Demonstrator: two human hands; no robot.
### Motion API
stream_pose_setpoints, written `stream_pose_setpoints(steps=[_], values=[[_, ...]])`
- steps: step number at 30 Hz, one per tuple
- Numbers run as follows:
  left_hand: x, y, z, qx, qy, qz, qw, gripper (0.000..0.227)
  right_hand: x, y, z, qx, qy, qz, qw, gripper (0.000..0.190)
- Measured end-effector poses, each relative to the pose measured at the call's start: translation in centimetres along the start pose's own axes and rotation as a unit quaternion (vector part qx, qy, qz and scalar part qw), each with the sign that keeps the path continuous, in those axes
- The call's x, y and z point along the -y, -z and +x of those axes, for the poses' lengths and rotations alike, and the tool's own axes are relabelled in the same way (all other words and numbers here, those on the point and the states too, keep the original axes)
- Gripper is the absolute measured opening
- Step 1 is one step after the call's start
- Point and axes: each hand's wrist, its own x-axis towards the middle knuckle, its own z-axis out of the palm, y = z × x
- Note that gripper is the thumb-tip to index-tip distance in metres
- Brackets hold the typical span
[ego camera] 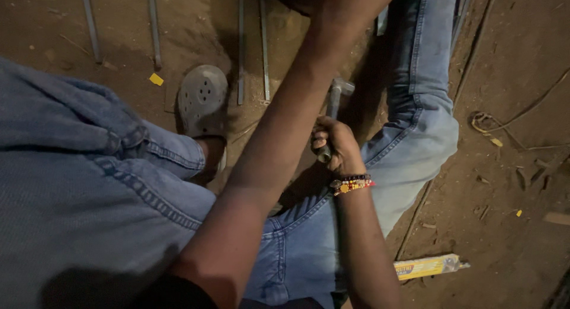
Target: The person sits on the floor and repeatedly hammers metal rods placed on a cylindrical metal object. They pick up rods, position them, strike them with a hammer, and set them aside.
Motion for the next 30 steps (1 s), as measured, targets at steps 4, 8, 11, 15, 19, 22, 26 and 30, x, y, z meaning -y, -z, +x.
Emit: stream_pose_setpoints(steps=[4, 8, 11, 15, 19, 22, 26, 30], values=[[0.2, -0.2, -0.1, -0.008, 0.002, 0.015, 1.0, 0.03, -0.4, 1.1, 0.7, 0.018, 0.007, 0.0, 1.0, 0.017], [0.6, -0.3, -0.4, -0.016, 0.009, 0.029, 0.999, 0.03, -0.7, 2.0, 1.8, 0.015, 0.015, 0.009, 1.0, 0.017], [0.8, -0.2, -0.9, -0.019, 0.017, 0.047, 0.999, 0.03, -0.4, 1.9, 1.7, 0.038, 0.003, 0.037, 0.999, 0.014], [0.1, 1.2, -1.0, -0.04, 0.04, 0.067, 0.996, 0.031, 0.3, -1.0, -1.5, -0.003, 0.055, 0.008, 0.998, 0.014], [0.5, 4.2, -1.4, -0.093, 0.116, 0.047, 0.988, 0.031, 0.2, -4.4, -7.9, -0.097, 0.262, -0.118, 0.953, 0.02], [1.4, 5.6, -1.4, -0.076, 0.134, -0.036, 0.987, 0.031, 2.7, -6.5, -11.1, -0.101, 0.444, -0.123, 0.882, 0.023], [2.9, 5.7, 0.1, -0.08, 0.053, -0.086, 0.992, 0.032, 7.6, -9.5, -11.5, -0.019, 0.654, -0.167, 0.737, 0.023], [4.1, 6.0, 0.9, -0.101, 0.092, -0.045, 0.99, 0.032, 12.0, -12.5, -6.7, -0.12, 0.76, -0.387, 0.508, 0.023]])
